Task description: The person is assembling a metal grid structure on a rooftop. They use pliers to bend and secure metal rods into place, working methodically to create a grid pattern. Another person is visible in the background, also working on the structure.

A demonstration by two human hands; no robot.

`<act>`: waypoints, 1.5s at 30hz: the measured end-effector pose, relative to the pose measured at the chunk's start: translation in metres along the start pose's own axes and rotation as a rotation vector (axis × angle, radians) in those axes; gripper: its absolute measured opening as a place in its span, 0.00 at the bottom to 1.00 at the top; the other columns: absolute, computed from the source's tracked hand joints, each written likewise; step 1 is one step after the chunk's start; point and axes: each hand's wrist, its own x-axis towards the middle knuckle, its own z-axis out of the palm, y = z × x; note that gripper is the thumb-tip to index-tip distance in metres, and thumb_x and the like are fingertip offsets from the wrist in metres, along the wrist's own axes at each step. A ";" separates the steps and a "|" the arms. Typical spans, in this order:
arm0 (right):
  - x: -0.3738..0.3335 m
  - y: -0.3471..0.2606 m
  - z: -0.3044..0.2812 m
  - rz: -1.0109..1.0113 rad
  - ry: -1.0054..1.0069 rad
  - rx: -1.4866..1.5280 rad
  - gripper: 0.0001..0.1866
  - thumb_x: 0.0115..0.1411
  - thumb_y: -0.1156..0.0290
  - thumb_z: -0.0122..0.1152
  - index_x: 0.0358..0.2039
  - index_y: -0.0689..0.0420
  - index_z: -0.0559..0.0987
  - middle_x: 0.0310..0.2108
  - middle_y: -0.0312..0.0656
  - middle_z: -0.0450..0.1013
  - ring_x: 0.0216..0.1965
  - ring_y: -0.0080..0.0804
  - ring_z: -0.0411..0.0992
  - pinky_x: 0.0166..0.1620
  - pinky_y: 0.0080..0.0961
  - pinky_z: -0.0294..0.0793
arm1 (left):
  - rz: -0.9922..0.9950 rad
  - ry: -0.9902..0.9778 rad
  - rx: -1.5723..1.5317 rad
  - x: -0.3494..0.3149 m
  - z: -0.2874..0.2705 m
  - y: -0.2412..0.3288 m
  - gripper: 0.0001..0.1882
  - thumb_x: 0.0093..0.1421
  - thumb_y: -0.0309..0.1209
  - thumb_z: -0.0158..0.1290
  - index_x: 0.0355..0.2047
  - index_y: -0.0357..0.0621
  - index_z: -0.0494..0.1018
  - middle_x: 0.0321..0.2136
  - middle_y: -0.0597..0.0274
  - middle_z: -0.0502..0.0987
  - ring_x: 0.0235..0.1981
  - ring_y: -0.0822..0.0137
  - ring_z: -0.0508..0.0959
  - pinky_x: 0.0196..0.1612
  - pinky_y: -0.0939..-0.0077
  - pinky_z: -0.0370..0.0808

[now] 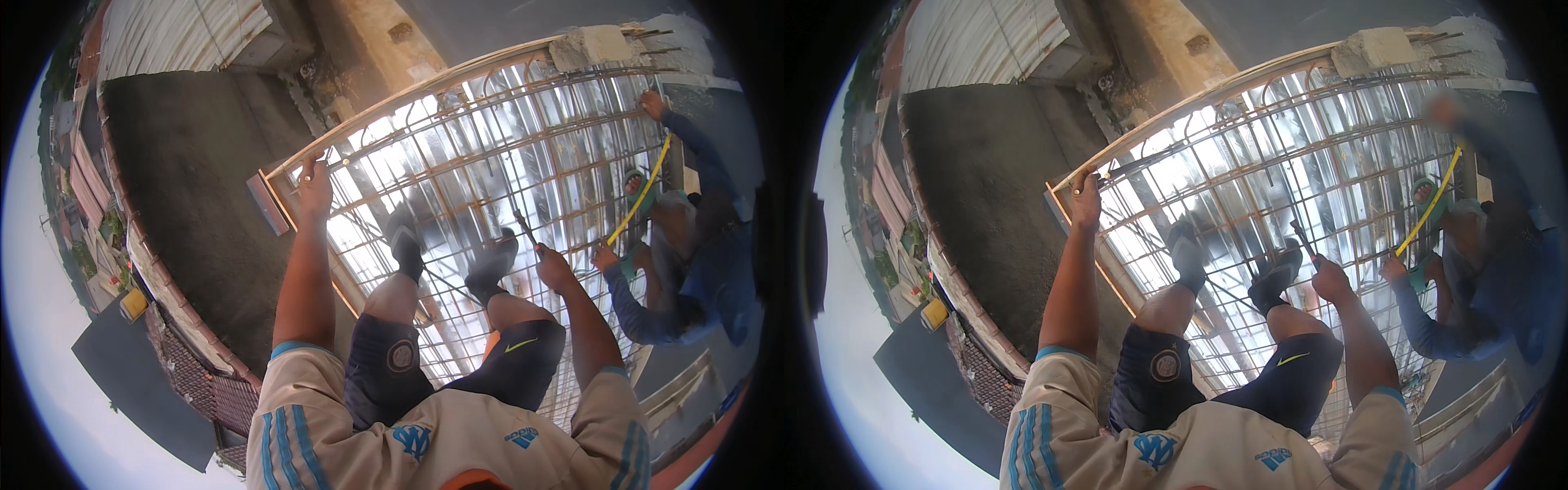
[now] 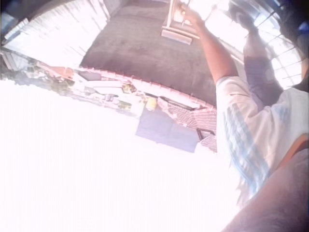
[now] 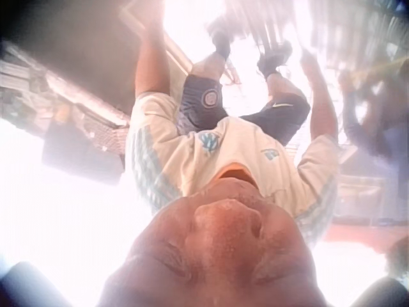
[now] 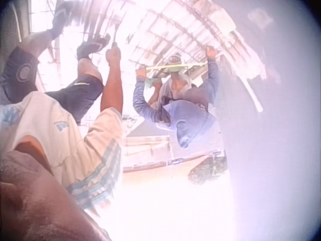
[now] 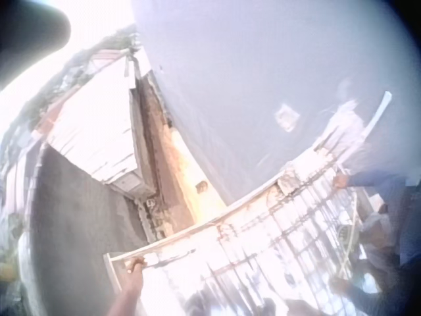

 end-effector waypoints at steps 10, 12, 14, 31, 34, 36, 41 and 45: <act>-0.215 0.030 -0.009 0.401 -0.085 0.380 0.27 0.50 0.79 0.39 0.54 0.63 0.69 0.27 0.55 0.73 0.21 0.49 0.75 0.20 0.42 0.75 | -0.453 -0.624 -0.032 -0.242 0.038 0.114 0.16 0.60 0.38 0.54 0.42 0.39 0.72 0.32 0.64 0.75 0.35 0.71 0.75 0.40 0.75 0.71; -0.245 0.060 0.008 0.378 -0.127 0.429 0.22 0.54 0.77 0.43 0.51 0.65 0.68 0.20 0.50 0.70 0.13 0.40 0.72 0.13 0.34 0.73 | -0.462 -0.983 -0.185 -0.309 0.047 0.210 0.15 0.59 0.34 0.55 0.42 0.38 0.72 0.35 0.61 0.75 0.37 0.71 0.75 0.42 0.76 0.71; -0.273 0.064 0.012 0.397 -0.144 0.488 0.18 0.52 0.78 0.40 0.43 0.66 0.70 0.19 0.51 0.70 0.10 0.41 0.70 0.11 0.36 0.70 | -0.359 -1.359 -0.438 -0.356 0.044 0.256 0.11 0.57 0.23 0.49 0.41 0.37 0.71 0.38 0.59 0.74 0.38 0.71 0.75 0.42 0.75 0.71; -0.440 0.012 0.010 0.501 0.131 0.961 0.11 0.54 0.74 0.48 0.37 0.63 0.71 0.22 0.48 0.71 0.18 0.37 0.74 0.16 0.35 0.75 | 0.040 -1.392 -1.826 -0.546 -0.080 0.617 0.10 0.58 0.23 0.52 0.20 0.34 0.72 0.30 0.41 0.77 0.19 0.63 0.75 0.21 0.73 0.71; -0.438 0.009 0.007 0.484 0.137 1.005 0.11 0.53 0.75 0.49 0.38 0.63 0.71 0.21 0.48 0.70 0.19 0.36 0.73 0.16 0.35 0.74 | 0.141 -1.507 -1.768 -0.543 -0.065 0.622 0.13 0.58 0.23 0.52 0.17 0.34 0.69 0.26 0.44 0.75 0.19 0.63 0.74 0.21 0.73 0.71; -0.429 0.018 0.011 0.476 0.104 0.992 0.11 0.53 0.75 0.48 0.38 0.63 0.71 0.22 0.49 0.71 0.20 0.37 0.74 0.16 0.34 0.74 | 0.187 -1.489 -1.756 -0.542 -0.054 0.629 0.15 0.58 0.22 0.52 0.14 0.34 0.67 0.25 0.45 0.74 0.19 0.63 0.74 0.21 0.72 0.70; -0.381 0.044 0.001 0.482 -0.167 0.740 0.14 0.52 0.76 0.51 0.40 0.67 0.72 0.26 0.51 0.70 0.25 0.43 0.75 0.22 0.44 0.80 | 0.225 -1.407 -1.985 -0.563 -0.012 0.644 0.15 0.56 0.15 0.46 0.11 0.32 0.65 0.28 0.44 0.73 0.19 0.62 0.73 0.21 0.71 0.69; -0.373 0.041 -0.046 0.417 -0.164 0.525 0.10 0.52 0.77 0.50 0.34 0.67 0.73 0.21 0.50 0.71 0.19 0.41 0.74 0.20 0.41 0.80 | 0.392 -1.504 -2.072 -0.565 0.016 0.631 0.15 0.55 0.15 0.42 0.12 0.33 0.67 0.36 0.38 0.72 0.20 0.59 0.73 0.23 0.70 0.70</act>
